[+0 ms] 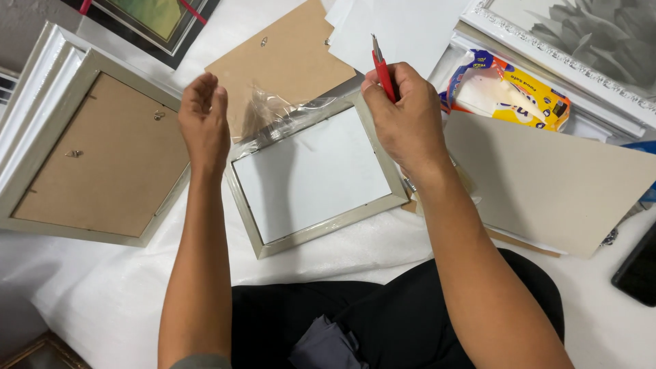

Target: Cleaning, cutting, and assembling a picture frame

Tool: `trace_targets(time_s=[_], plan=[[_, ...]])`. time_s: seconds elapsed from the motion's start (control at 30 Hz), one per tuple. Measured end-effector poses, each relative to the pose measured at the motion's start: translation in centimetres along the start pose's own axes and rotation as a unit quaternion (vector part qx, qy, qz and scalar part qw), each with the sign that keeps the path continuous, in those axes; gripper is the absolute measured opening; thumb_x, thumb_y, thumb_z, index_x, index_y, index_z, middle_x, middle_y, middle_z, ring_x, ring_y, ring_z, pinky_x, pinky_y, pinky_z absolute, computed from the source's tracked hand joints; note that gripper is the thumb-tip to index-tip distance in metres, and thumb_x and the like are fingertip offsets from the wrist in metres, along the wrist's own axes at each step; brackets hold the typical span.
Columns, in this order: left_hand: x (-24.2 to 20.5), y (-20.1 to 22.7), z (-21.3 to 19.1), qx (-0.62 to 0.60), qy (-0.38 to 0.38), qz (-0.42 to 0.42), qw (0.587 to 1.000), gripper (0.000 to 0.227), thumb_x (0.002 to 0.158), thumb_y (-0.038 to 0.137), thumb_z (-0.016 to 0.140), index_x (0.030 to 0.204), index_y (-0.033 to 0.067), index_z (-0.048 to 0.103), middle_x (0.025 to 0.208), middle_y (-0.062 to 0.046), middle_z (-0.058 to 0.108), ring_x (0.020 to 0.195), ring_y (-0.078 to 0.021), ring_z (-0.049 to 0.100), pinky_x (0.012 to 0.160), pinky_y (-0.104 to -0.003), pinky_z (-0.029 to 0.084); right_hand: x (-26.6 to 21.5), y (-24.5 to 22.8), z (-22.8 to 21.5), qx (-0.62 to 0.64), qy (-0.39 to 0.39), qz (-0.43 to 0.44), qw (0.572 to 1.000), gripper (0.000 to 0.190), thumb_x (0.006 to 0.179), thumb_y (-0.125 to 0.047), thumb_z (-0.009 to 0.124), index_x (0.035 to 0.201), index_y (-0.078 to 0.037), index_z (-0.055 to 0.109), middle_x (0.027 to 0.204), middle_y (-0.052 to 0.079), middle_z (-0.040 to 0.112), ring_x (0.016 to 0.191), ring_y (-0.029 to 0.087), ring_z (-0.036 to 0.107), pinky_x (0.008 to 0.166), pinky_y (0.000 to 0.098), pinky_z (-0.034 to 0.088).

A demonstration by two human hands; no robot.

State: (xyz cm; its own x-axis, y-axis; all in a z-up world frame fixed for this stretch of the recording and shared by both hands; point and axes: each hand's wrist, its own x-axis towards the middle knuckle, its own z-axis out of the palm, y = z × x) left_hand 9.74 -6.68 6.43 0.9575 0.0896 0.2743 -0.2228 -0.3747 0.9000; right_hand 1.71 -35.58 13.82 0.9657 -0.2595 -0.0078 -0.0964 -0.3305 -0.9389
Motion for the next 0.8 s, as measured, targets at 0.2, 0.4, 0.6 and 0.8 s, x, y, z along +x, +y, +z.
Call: trace_targets(time_s=[0.2,0.4,0.6,0.8], plan=[[-8.8,3.1,-0.5,0.310,-0.173,-0.101,0.929,0.030,0.094,0.026,0.066,0.108,0.0009,0.074,0.118,-0.020,0.070,0.107,-0.0325,0.066,0.094,-0.044,0.052,0.1,0.6,0.6,-0.021,-0.006,-0.001,1.000,0.018,0.098,-0.023,0.060,0.103,-0.007,0.066,0.071,-0.003,0.052,0.060,0.009,0.043,0.055,0.0267,0.039],[-11.7,-3.1,3.7,0.386,-0.313,-0.040,0.867,0.039,0.095,0.038,0.065,0.127,0.0168,0.070,0.119,-0.010,0.071,0.114,-0.0283,0.068,0.096,-0.040,0.055,-0.4,1.6,1.5,0.021,-0.003,-0.008,1.000,0.021,0.094,-0.019,0.067,0.107,-0.003,0.071,0.074,0.012,0.064,0.064,0.018,0.060,0.064,0.0300,0.052],[-4.6,-3.3,7.3,0.411,-0.251,0.094,0.871,0.052,0.092,0.035,0.068,0.140,0.0182,0.059,0.131,-0.015,0.067,0.115,-0.0367,0.066,0.103,-0.050,0.050,-0.2,2.3,1.5,0.010,0.025,0.002,1.000,0.021,0.091,-0.019,0.068,0.104,-0.003,0.072,0.073,0.010,0.063,0.066,0.018,0.061,0.063,0.0323,0.049],[0.6,-4.7,8.3,0.473,-0.286,0.084,0.829,0.073,0.090,0.035,0.069,0.154,0.0146,0.041,0.156,-0.021,0.043,0.145,-0.0459,0.036,0.117,-0.059,0.035,0.1,1.8,1.3,-0.009,0.013,0.000,1.000,0.023,0.093,-0.023,0.068,0.106,-0.004,0.073,0.075,0.011,0.066,0.070,0.022,0.065,0.069,0.0359,0.053]])
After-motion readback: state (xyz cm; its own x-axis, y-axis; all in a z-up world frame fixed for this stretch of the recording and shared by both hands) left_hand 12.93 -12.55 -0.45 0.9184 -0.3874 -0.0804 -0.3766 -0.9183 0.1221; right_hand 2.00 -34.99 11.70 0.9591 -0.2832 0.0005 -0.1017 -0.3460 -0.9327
